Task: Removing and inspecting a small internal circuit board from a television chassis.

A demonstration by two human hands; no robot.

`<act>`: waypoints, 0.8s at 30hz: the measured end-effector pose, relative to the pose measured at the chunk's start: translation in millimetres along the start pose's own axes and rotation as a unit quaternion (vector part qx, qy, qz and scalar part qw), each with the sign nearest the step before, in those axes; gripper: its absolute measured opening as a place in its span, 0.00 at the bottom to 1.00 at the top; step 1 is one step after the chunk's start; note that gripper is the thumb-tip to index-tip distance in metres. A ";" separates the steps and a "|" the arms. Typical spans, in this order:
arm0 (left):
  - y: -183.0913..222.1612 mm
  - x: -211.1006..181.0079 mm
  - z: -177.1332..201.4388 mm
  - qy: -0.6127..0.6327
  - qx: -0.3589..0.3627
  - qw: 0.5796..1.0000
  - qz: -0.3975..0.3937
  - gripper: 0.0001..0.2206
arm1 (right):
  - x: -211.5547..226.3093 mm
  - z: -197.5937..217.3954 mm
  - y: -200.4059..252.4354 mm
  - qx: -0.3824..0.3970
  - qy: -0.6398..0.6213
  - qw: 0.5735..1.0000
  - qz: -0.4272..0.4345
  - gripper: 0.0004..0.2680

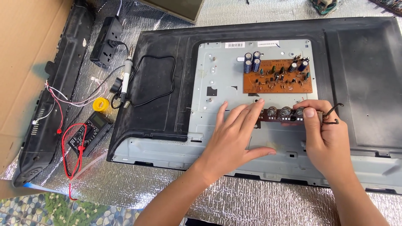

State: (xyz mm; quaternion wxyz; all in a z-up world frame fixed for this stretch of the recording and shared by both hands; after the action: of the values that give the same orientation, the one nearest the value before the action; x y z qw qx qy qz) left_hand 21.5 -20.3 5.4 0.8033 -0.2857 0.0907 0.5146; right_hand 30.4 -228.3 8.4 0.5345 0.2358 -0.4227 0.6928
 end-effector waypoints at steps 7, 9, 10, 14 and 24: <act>-0.2 0.5 0.8 0.000 -0.002 1.000 -0.002 0.45 | -4.8 -1.4 -1.0 0.015 0.004 1.000 -0.005 0.10; 0.6 0.2 0.4 0.003 -0.004 1.000 -0.005 0.45 | -3.1 -1.8 -0.1 0.011 -0.004 1.000 0.003 0.09; 0.7 0.6 -0.3 0.006 0.000 1.000 -0.006 0.44 | -2.3 -1.4 0.2 -0.001 -0.013 1.000 -0.002 0.09; 2.3 1.9 -4.5 -0.015 0.015 1.000 -0.020 0.44 | 7.7 -0.9 0.1 -0.036 -0.068 0.997 -0.014 0.10; 0.5 1.5 -2.6 0.006 0.010 1.000 -0.004 0.44 | 1.4 1.5 0.3 -0.005 -0.028 0.999 -0.028 0.10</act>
State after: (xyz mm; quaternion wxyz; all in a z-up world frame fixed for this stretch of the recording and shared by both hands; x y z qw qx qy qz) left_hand 22.1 -20.4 2.5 0.8079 -0.2809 0.0998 0.5084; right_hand 29.5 -228.8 10.2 0.5431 0.2641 -0.4343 0.6683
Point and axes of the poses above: each hand's wrist, its own y-axis away from the middle knuckle, its own z-axis out of the back of the hand, x = y × z, the point moved 2 cm from there along -y, towards the middle knuckle, and after that the axes turned 11 degrees about z, right-handed, at the moved point
